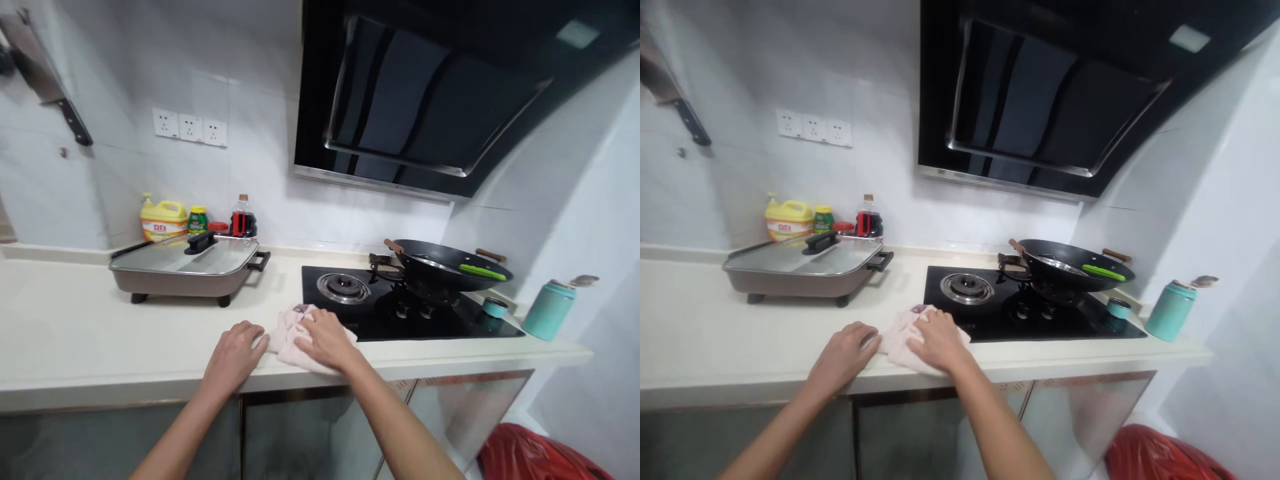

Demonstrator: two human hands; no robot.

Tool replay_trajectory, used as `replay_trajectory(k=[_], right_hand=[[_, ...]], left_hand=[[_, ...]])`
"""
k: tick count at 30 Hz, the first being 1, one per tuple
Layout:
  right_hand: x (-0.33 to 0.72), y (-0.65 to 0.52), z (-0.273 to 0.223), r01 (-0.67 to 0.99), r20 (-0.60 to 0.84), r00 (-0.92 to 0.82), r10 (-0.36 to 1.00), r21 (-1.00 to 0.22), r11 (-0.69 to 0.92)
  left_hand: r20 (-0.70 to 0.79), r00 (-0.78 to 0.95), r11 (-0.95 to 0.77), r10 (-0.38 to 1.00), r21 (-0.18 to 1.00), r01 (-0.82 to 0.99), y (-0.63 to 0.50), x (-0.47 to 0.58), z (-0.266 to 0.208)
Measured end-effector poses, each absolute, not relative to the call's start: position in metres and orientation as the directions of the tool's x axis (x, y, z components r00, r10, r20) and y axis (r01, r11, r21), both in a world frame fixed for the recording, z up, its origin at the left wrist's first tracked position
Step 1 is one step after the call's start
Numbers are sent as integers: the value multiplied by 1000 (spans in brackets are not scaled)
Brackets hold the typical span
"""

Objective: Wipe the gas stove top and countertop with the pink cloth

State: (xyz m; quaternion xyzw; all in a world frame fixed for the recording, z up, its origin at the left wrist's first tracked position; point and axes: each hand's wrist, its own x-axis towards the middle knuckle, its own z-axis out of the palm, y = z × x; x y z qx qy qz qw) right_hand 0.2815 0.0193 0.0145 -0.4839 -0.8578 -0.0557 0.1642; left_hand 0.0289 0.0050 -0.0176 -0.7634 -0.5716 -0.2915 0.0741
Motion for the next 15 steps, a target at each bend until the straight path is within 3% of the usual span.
replay_trajectory(k=[3, 6, 15], right_hand=[[293, -2, 12, 812, 345, -508, 790, -115, 572], [330, -12, 8, 845, 361, -439, 823, -144, 515], [498, -34, -10, 993, 340, 18, 940, -114, 22]], left_hand=[[529, 180, -341, 829, 224, 913, 8, 27, -18], [530, 188, -352, 827, 227, 908, 9, 25, -17], [528, 192, -351, 827, 219, 910, 9, 25, -13]])
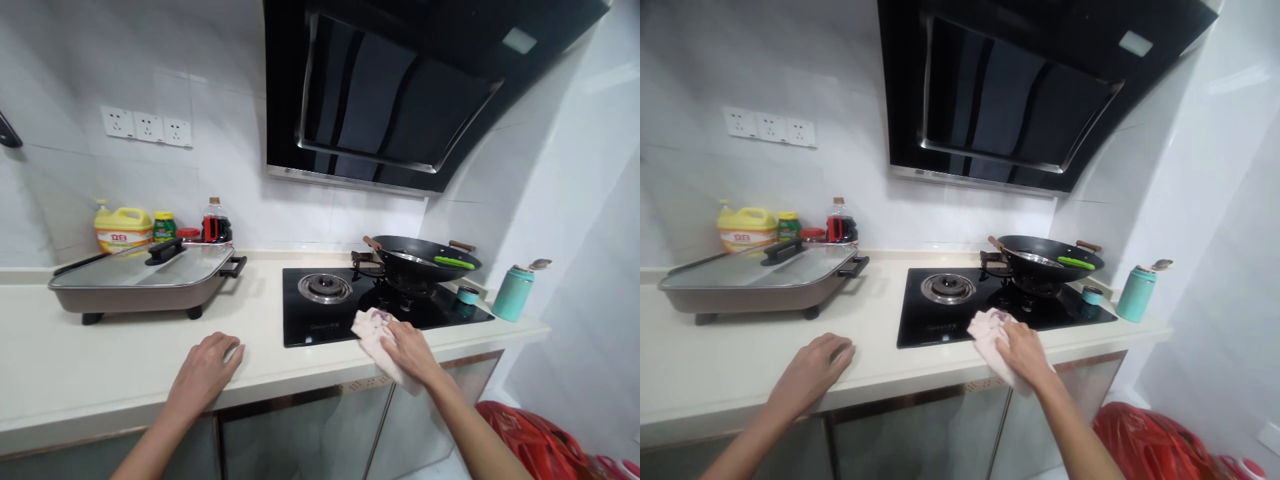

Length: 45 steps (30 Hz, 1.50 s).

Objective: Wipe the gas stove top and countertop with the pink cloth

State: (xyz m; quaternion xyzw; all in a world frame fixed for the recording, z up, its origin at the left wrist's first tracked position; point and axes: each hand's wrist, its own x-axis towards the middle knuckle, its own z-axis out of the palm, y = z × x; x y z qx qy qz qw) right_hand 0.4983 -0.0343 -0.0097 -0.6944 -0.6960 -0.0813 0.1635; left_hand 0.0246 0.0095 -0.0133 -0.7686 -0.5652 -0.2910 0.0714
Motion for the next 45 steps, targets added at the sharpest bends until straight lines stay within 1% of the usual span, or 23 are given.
replay_trajectory(k=[3, 6, 9, 12, 14, 17, 19, 22, 28, 31, 39, 41, 45], right_hand=[[528, -30, -3, 985, 247, 161, 956, -105, -139], [539, -13, 8, 962, 155, 257, 954, -132, -237], [541, 8, 15, 937, 123, 334, 935, -152, -314], [540, 19, 17, 913, 124, 399, 909, -142, -381], [539, 19, 16, 906, 127, 421, 898, -114, -408], [541, 15, 17, 919, 104, 393, 914, -71, -387], [546, 15, 19, 922, 51, 383, 922, -76, -379], [552, 24, 26, 903, -17, 417, 909, -100, -417], [558, 46, 30, 859, -43, 498, 866, -111, -499], [557, 46, 29, 869, -34, 480, 877, -118, -480], [529, 15, 26, 944, 23, 316, 948, -102, -313], [513, 4, 23, 964, 47, 256, 966, -91, -251], [472, -11, 20, 993, 73, 65, 995, -101, -58]], left_hand=[[533, 195, -350, 823, 205, 914, 10, 25, -13], [531, 201, -350, 823, 196, 916, 11, 24, -13], [520, 196, -343, 832, 203, 917, 12, 24, -13], [519, 194, -343, 832, 208, 916, 12, 23, -13], [528, 191, -345, 828, 210, 915, 11, 23, -14], [530, 188, -347, 827, 216, 913, 11, 23, -16], [527, 195, -355, 827, 222, 908, 12, 22, -16], [529, 198, -365, 825, 232, 901, 14, 22, -17], [501, 198, -354, 843, 238, 904, 12, 23, -16], [500, 195, -344, 844, 226, 911, 11, 25, -14], [502, 197, -333, 842, 196, 922, 10, 27, -11], [496, 203, -332, 844, 186, 925, 10, 27, -10], [483, 202, -325, 852, 186, 927, 10, 26, -9]])
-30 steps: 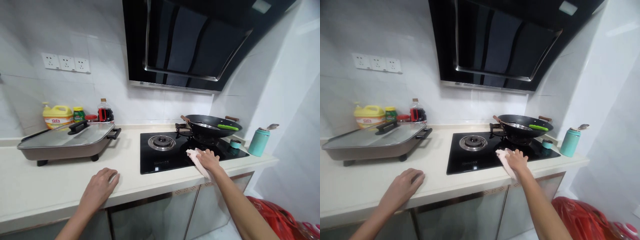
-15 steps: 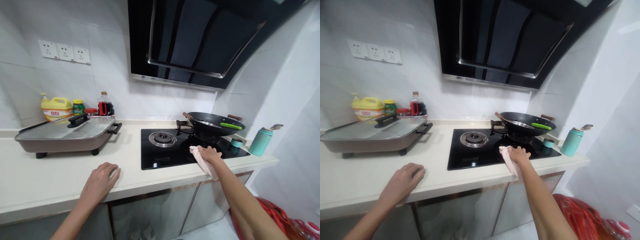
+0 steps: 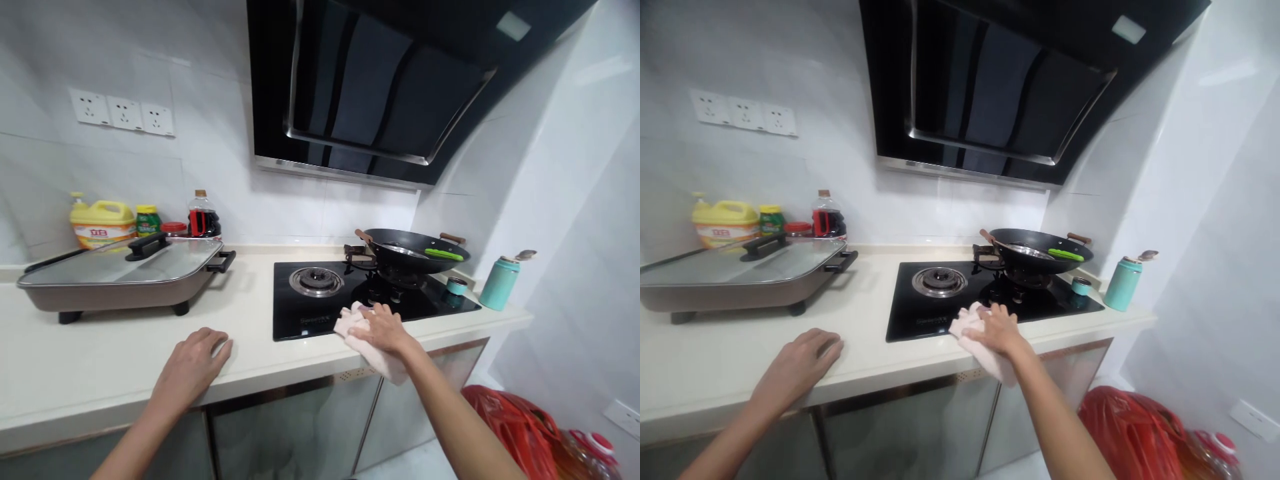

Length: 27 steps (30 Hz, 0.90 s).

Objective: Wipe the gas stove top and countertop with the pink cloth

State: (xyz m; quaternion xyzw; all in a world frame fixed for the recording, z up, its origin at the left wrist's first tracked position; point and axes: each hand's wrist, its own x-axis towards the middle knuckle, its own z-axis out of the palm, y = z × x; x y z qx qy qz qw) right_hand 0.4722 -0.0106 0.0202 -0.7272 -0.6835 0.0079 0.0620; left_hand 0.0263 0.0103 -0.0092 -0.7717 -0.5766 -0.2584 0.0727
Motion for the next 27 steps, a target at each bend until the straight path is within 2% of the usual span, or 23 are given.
replay_trajectory(k=[4, 8, 13, 19, 22, 27], right_hand=[[444, -19, 18, 985, 158, -60, 986, -151, 85], [458, -22, 13, 987, 246, -29, 969, -146, 66], [542, -17, 3, 978, 241, 202, 949, -99, -183], [651, -9, -6, 882, 224, 472, 853, -115, -458], [686, -5, -8, 817, 231, 577, 783, -166, -553], [720, -1, -12, 639, 208, 768, 606, -322, -699]], left_hand=[[474, 204, -325, 857, 189, 927, 12, 24, -9], [478, 201, -335, 855, 214, 917, 13, 23, -9], [461, 200, -336, 864, 234, 912, 14, 22, -7], [488, 167, -322, 857, 254, 912, 20, 19, -11], [471, 143, -299, 870, 273, 914, 19, 20, -9], [447, 123, -269, 886, 282, 921, 14, 22, -5]])
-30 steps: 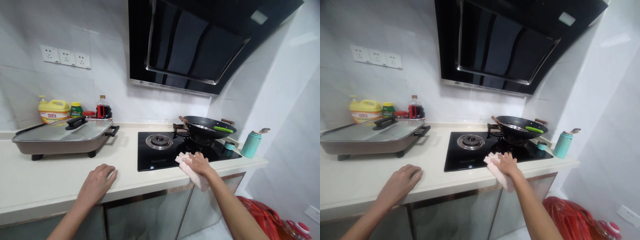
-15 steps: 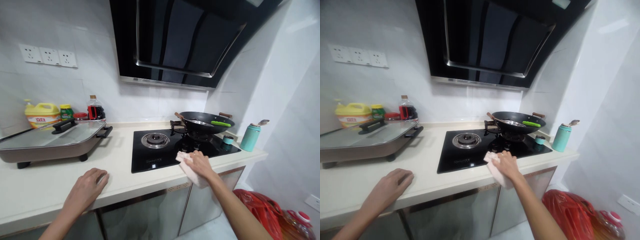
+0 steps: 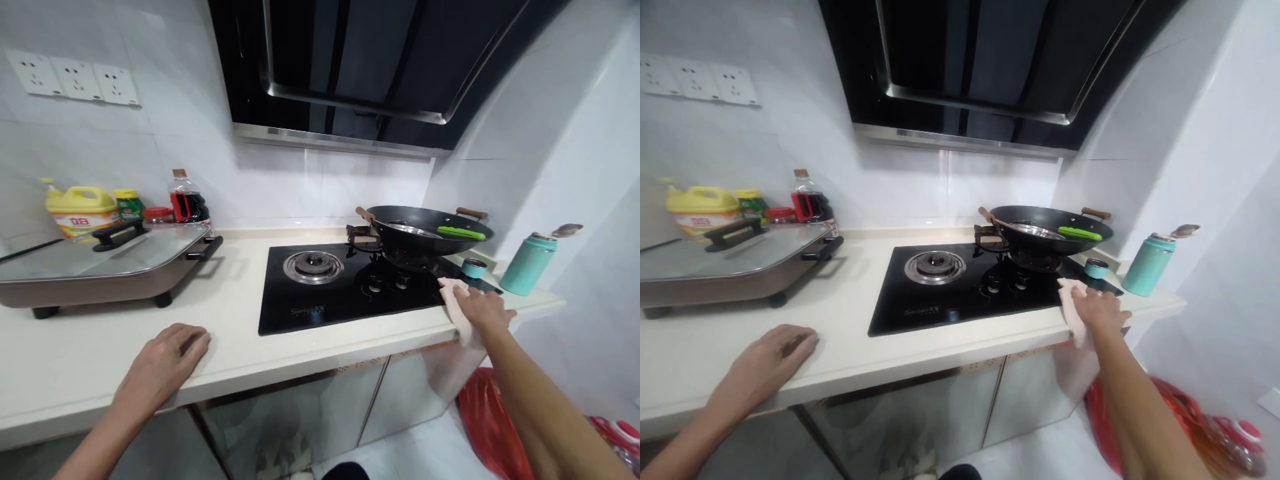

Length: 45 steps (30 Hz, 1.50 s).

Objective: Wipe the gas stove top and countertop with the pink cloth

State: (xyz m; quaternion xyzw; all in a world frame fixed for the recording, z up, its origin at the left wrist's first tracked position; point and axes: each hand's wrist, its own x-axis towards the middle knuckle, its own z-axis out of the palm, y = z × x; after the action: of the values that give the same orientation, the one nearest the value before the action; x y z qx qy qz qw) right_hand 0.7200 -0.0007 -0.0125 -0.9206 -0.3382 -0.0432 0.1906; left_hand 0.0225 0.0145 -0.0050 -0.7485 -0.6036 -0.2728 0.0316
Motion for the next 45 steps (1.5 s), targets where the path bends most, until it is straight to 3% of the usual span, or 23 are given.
replay_trajectory(k=[4, 11, 18, 23, 27, 31, 33, 35, 40, 45], right_hand=[[723, -4, -21, 616, 244, 788, 566, -348, -707], [665, -32, -33, 766, 307, 643, 701, -257, -590], [487, -48, -34, 947, 437, 321, 840, -144, -287], [355, -56, -54, 978, 515, 73, 854, -204, 39], [311, -59, -82, 930, 597, -253, 761, -66, 361], [343, -53, -99, 849, 763, -423, 488, 145, 508], [380, -51, -102, 839, 812, -417, 408, 171, 517], [429, -52, -101, 851, 806, -406, 432, 161, 500], [576, -65, -96, 977, 609, -210, 765, 108, 183], [682, -67, -89, 980, 529, 10, 849, 163, -113]], left_hand=[[443, 113, -262, 889, 289, 921, 12, 24, -5], [472, 167, -310, 866, 242, 920, 10, 29, -8], [476, 194, -313, 858, 184, 932, 8, 31, -10], [477, 203, -310, 855, 158, 937, 7, 31, -9], [478, 198, -307, 856, 161, 938, 8, 31, -10], [479, 186, -308, 858, 189, 932, 5, 31, -8], [479, 181, -307, 859, 198, 931, 4, 31, -8], [480, 180, -307, 858, 199, 931, 3, 32, -8], [497, 192, -318, 846, 181, 931, 3, 34, -8], [495, 194, -306, 847, 157, 939, 1, 38, -6]])
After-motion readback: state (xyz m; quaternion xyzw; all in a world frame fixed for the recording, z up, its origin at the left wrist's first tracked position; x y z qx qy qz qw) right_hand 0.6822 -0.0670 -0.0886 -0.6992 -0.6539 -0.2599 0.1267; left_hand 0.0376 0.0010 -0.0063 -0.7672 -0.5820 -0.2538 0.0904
